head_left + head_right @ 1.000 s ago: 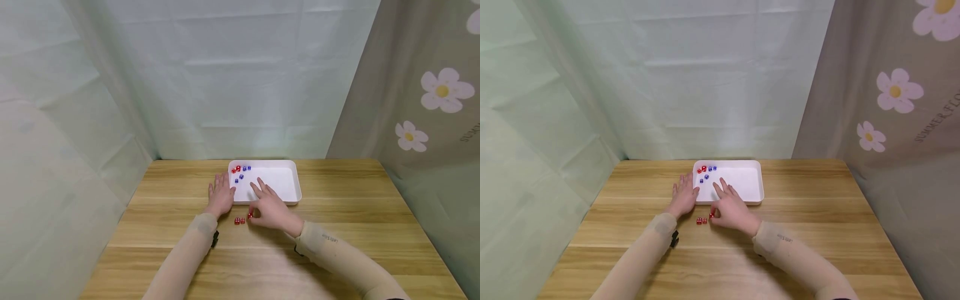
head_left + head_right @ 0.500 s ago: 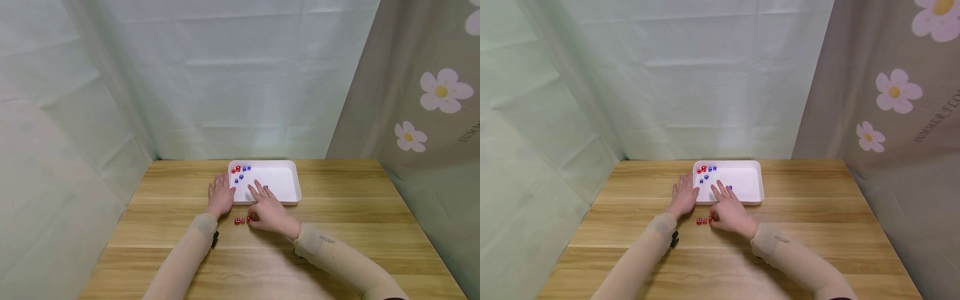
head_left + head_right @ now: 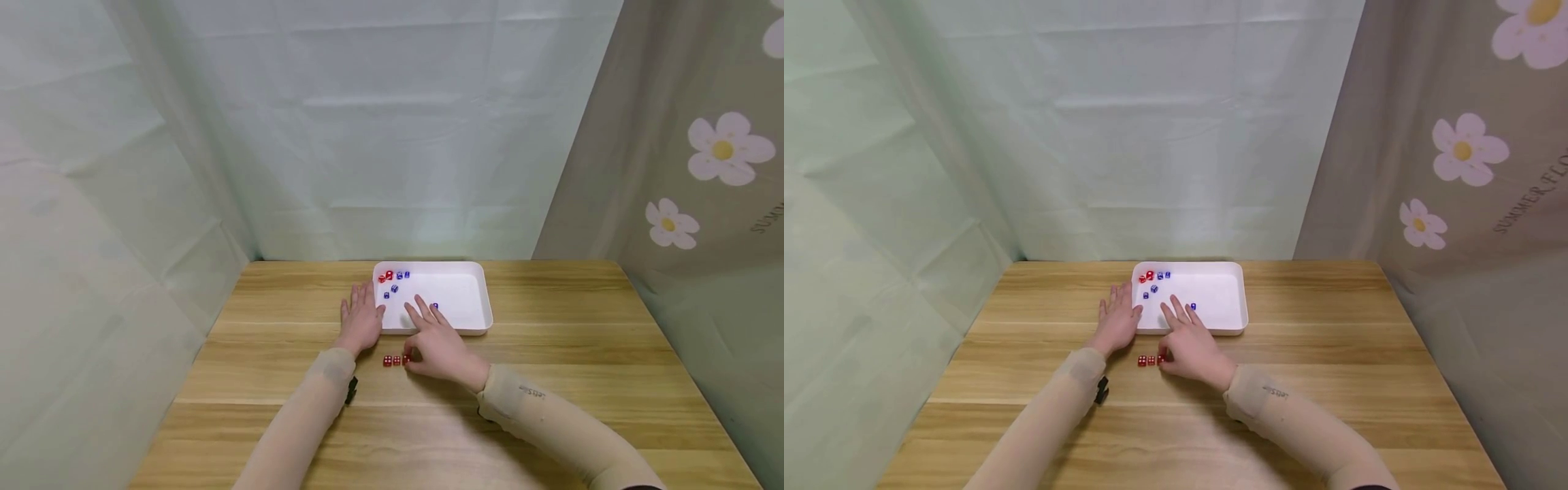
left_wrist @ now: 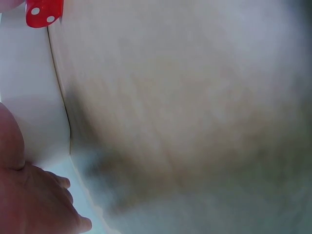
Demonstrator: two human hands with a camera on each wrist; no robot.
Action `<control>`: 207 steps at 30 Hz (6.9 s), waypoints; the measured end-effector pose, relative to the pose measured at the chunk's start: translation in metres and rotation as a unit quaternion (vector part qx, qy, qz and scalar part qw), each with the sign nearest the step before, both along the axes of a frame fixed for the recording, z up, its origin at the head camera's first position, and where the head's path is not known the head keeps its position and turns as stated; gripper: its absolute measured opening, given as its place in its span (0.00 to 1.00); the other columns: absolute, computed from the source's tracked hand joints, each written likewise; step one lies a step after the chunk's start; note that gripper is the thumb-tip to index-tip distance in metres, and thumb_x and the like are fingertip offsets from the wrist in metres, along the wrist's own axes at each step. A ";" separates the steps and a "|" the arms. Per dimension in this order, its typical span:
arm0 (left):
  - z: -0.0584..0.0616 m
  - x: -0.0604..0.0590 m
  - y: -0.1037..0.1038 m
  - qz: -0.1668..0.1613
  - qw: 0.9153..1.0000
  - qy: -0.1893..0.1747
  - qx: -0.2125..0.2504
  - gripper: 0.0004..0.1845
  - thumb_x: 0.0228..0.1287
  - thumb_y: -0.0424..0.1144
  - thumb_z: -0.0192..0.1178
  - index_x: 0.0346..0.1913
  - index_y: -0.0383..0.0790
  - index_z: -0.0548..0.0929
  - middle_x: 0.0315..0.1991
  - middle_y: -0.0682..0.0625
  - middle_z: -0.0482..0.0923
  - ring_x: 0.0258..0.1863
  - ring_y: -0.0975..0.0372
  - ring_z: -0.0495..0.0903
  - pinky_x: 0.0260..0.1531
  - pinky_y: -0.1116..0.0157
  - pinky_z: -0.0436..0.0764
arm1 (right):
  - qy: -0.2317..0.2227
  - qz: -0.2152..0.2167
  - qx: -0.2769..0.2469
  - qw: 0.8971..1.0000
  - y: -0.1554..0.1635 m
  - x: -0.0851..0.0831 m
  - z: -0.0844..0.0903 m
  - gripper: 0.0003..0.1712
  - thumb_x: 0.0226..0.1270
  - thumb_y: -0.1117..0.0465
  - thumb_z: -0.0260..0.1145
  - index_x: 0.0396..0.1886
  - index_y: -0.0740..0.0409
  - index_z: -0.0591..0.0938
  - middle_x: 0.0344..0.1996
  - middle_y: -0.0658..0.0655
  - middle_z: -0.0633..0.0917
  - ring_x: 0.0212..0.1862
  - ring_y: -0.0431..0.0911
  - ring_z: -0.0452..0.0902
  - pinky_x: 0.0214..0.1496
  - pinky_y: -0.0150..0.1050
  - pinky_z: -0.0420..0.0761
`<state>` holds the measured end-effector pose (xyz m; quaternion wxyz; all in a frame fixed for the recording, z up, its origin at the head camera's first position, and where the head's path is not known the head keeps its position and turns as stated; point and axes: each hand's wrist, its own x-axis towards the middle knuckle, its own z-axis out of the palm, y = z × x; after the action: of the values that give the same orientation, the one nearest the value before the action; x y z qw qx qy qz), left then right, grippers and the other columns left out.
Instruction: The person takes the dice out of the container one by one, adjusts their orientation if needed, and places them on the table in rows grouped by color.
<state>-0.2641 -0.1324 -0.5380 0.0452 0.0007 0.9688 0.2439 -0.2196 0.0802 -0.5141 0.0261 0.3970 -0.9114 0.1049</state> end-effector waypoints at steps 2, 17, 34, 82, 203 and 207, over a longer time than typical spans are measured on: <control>-0.002 -0.001 -0.001 -0.001 1.000 -0.004 0.001 0.38 0.88 0.47 0.42 0.87 0.34 0.41 0.88 0.38 0.41 0.86 0.44 0.32 0.81 0.38 0.33 | 0.000 0.000 -0.002 1.000 0.000 0.000 0.000 0.09 0.58 0.43 0.82 0.32 0.39 0.93 0.81 0.69 0.64 0.85 0.68 0.43 0.83 0.65 0.52; -0.002 -0.004 -0.001 0.003 1.000 -0.025 -0.002 0.39 0.88 0.49 0.41 0.88 0.37 0.39 0.88 0.40 0.38 0.86 0.46 0.29 0.80 0.39 0.29 | -0.022 -0.012 0.004 1.000 -0.002 0.002 0.000 0.10 0.59 0.43 0.82 0.36 0.39 0.92 0.83 0.68 0.61 0.86 0.65 0.38 0.84 0.63 0.48; 0.007 0.003 0.001 0.003 1.000 -0.014 -0.014 0.38 0.88 0.48 0.43 0.87 0.35 0.42 0.88 0.39 0.41 0.86 0.45 0.32 0.81 0.38 0.35 | -0.038 -0.023 -0.007 0.999 0.001 0.002 0.005 0.14 0.58 0.42 0.82 0.42 0.39 0.93 0.83 0.67 0.60 0.86 0.65 0.37 0.85 0.61 0.46; 0.005 0.003 0.002 0.002 1.000 -0.015 -0.006 0.39 0.88 0.48 0.44 0.87 0.35 0.42 0.88 0.38 0.41 0.86 0.45 0.31 0.81 0.39 0.33 | -0.031 -0.168 -0.080 0.982 -0.009 -0.075 0.037 0.13 0.72 0.49 0.74 0.49 0.50 0.93 0.80 0.76 0.63 0.83 0.74 0.45 0.82 0.66 0.57; 0.002 0.011 0.013 -0.020 0.999 0.016 -0.022 0.37 0.88 0.46 0.44 0.87 0.32 0.46 0.87 0.36 0.45 0.86 0.42 0.36 0.81 0.37 0.38 | -0.050 -0.309 -0.030 0.949 -0.068 -0.128 -0.005 0.16 0.74 0.45 0.70 0.51 0.47 0.93 0.79 0.69 0.69 0.83 0.68 0.53 0.82 0.65 0.55; 0.001 0.008 0.014 -0.021 1.000 0.009 -0.021 0.38 0.87 0.46 0.44 0.87 0.33 0.44 0.87 0.36 0.43 0.86 0.43 0.34 0.81 0.37 0.36 | -0.063 -0.301 -0.043 0.951 -0.062 -0.126 -0.001 0.16 0.72 0.46 0.72 0.50 0.48 0.93 0.79 0.69 0.67 0.83 0.67 0.52 0.83 0.65 0.54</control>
<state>-0.2556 -0.1189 -0.5372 0.0416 0.0218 0.9738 0.2225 -0.3458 0.0184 -0.5155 0.0159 0.0951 -0.9831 0.1559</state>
